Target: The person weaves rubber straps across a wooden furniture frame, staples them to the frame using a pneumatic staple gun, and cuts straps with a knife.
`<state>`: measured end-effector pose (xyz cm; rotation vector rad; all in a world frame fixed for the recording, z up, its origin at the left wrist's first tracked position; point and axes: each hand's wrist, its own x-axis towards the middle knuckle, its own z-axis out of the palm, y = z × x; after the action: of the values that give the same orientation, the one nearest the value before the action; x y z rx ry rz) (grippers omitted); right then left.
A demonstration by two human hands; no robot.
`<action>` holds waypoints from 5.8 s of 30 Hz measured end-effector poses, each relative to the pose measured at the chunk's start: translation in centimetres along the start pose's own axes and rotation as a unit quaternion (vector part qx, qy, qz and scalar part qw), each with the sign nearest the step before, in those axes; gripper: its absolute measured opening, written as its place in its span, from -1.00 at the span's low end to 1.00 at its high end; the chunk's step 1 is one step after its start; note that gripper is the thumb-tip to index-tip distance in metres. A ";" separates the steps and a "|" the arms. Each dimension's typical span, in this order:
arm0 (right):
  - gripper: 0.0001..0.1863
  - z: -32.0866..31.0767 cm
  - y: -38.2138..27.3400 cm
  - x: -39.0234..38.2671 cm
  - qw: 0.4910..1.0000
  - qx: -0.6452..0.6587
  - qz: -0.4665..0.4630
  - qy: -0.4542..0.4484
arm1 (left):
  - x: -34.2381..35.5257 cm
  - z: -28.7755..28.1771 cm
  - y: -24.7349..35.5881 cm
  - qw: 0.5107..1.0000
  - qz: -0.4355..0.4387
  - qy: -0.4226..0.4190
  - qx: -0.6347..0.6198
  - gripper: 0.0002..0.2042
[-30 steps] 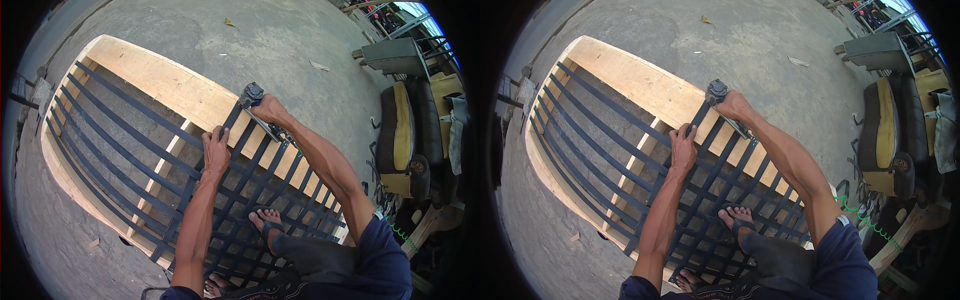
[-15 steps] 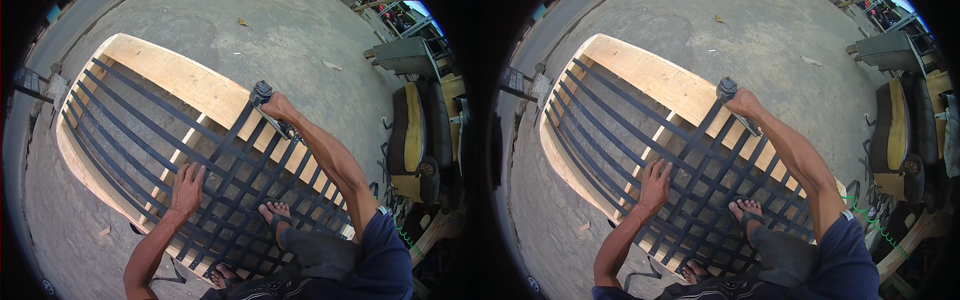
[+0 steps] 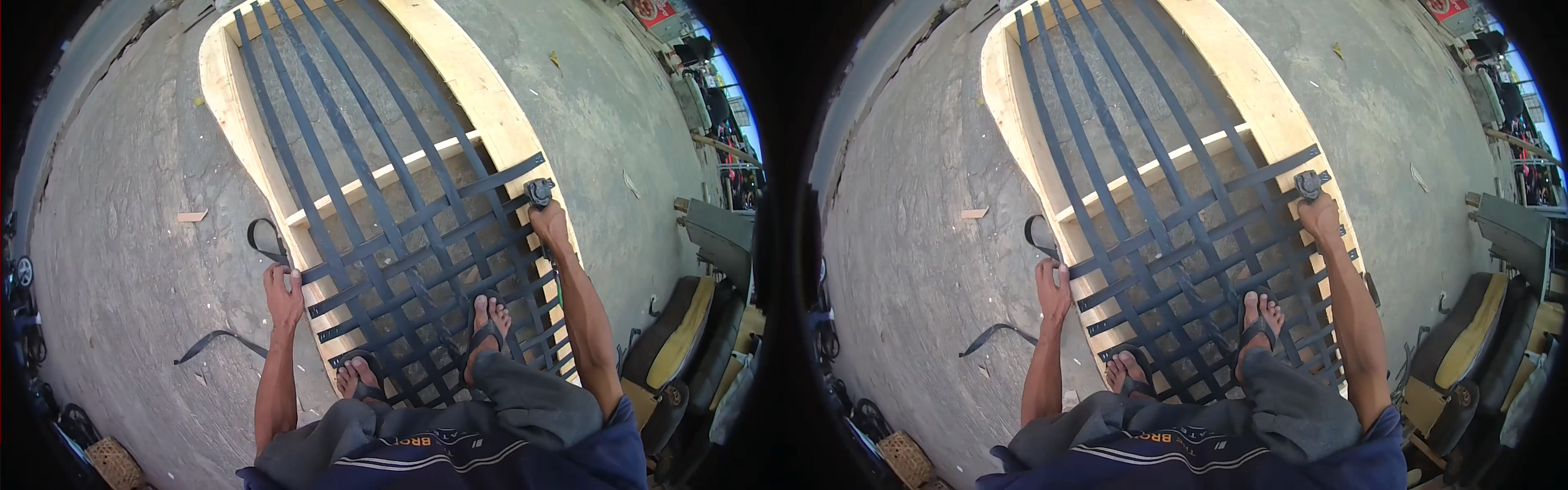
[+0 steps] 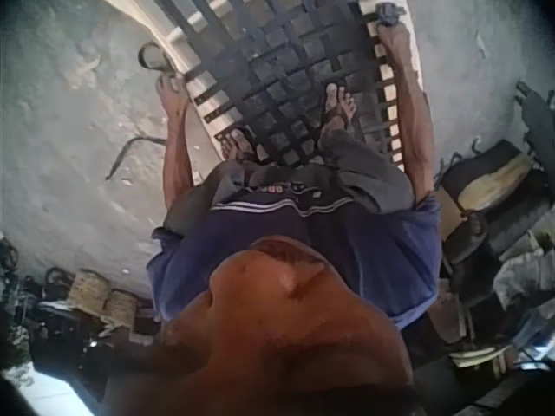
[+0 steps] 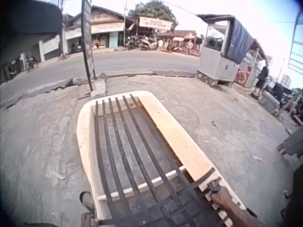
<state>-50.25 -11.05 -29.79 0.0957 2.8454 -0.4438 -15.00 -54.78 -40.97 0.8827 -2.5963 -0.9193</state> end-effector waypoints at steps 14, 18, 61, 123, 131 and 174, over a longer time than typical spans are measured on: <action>-0.55 5.4 1.6 -1.1 0.992 -0.119 -0.026 0.013 | 0.5 1.7 -3.6 0.956 -0.283 -0.064 -0.034 -0.23; -0.61 5.3 1.7 -1.4 0.993 -0.104 -0.045 0.021 | 4.1 -1.7 -0.9 0.983 -0.107 -0.151 0.004 -0.37; -0.35 14.7 -29.6 -18.8 0.788 -0.151 -0.365 -0.472 | -1.7 12.1 -10.5 0.987 -0.153 0.000 0.050 -0.78; -0.16 16.0 8.7 -22.3 0.973 -0.078 0.208 -0.066 | 5.1 7.4 16.6 0.975 0.210 -0.003 0.071 -0.44; -0.09 13.4 9.0 -23.0 0.969 -0.003 0.199 -0.144 | 3.0 14.6 16.5 0.924 0.294 -0.148 0.193 -0.35; -0.47 17.7 -18.5 -25.6 0.906 0.105 -0.159 -0.377 | -1.6 -4.3 2.0 0.987 -0.116 -0.109 0.030 -0.82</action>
<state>-23.23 -34.75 -33.91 -0.4182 2.0377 -0.6758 -12.92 -54.64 -36.47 1.1824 -2.7578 -1.0577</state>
